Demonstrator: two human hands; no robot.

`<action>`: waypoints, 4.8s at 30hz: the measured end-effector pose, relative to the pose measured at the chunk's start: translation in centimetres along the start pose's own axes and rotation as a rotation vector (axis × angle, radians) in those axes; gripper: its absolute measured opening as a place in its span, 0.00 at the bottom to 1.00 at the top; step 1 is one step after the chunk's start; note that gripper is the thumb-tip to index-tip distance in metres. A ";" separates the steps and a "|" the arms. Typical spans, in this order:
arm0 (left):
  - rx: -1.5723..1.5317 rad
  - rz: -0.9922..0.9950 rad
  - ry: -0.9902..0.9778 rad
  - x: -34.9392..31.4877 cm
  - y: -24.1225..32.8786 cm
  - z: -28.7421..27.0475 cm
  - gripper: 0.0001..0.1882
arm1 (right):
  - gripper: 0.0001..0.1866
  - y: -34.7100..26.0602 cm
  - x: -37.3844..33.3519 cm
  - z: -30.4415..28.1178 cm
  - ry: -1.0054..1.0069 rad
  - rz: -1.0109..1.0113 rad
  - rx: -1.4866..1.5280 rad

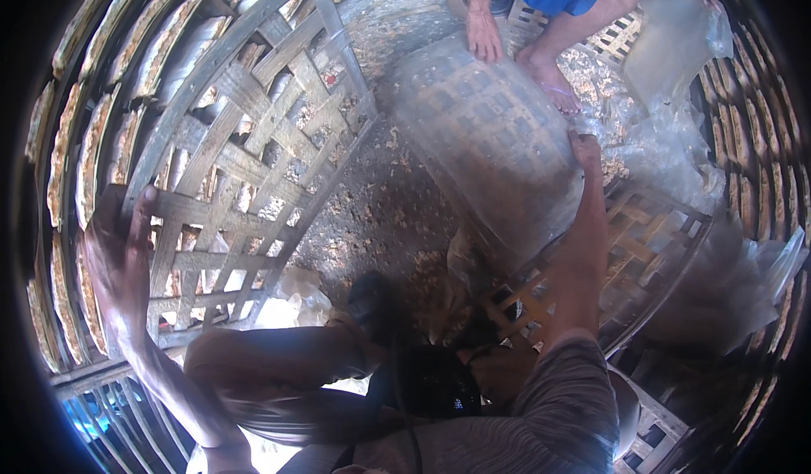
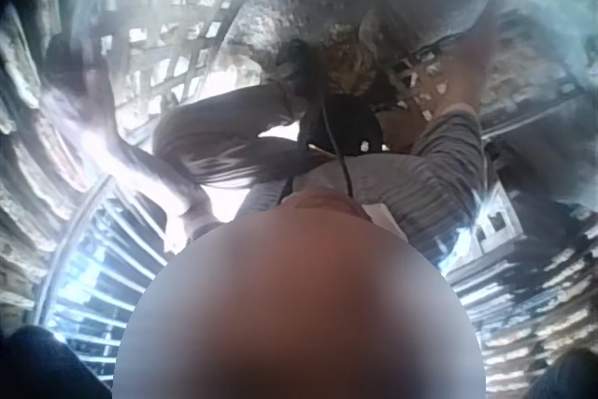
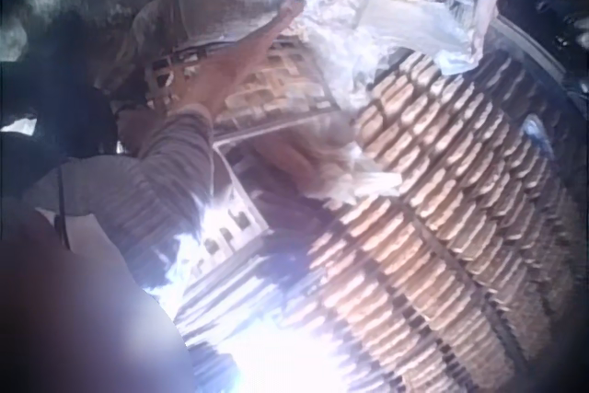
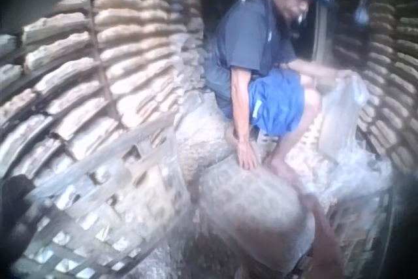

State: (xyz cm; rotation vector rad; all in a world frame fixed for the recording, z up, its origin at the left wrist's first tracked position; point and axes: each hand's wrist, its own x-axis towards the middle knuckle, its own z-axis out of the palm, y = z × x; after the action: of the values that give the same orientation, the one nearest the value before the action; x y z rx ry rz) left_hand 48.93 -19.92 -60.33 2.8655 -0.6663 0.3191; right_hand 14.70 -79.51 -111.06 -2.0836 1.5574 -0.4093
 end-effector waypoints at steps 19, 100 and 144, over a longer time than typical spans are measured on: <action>-0.056 0.156 0.455 -0.4 -2.9 -0.8 0.17 | 0.24 -30.0 -11.8 -2.5 -0.166 -0.361 0.408; -0.242 0.669 0.383 -1.5 2.1 -0.1 0.17 | 0.24 -50.8 -26.5 -22.5 0.207 -1.672 -0.247; -0.370 0.485 -0.139 -0.8 4.8 -4.7 0.09 | 0.44 -24.0 -13.3 -11.5 -0.832 -0.586 -0.814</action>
State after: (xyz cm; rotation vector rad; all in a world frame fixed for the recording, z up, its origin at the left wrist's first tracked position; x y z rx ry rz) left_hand 45.21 -22.78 -55.38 2.3621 -1.2972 0.0475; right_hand 24.02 -64.05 -87.43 -2.7303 0.6116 0.9670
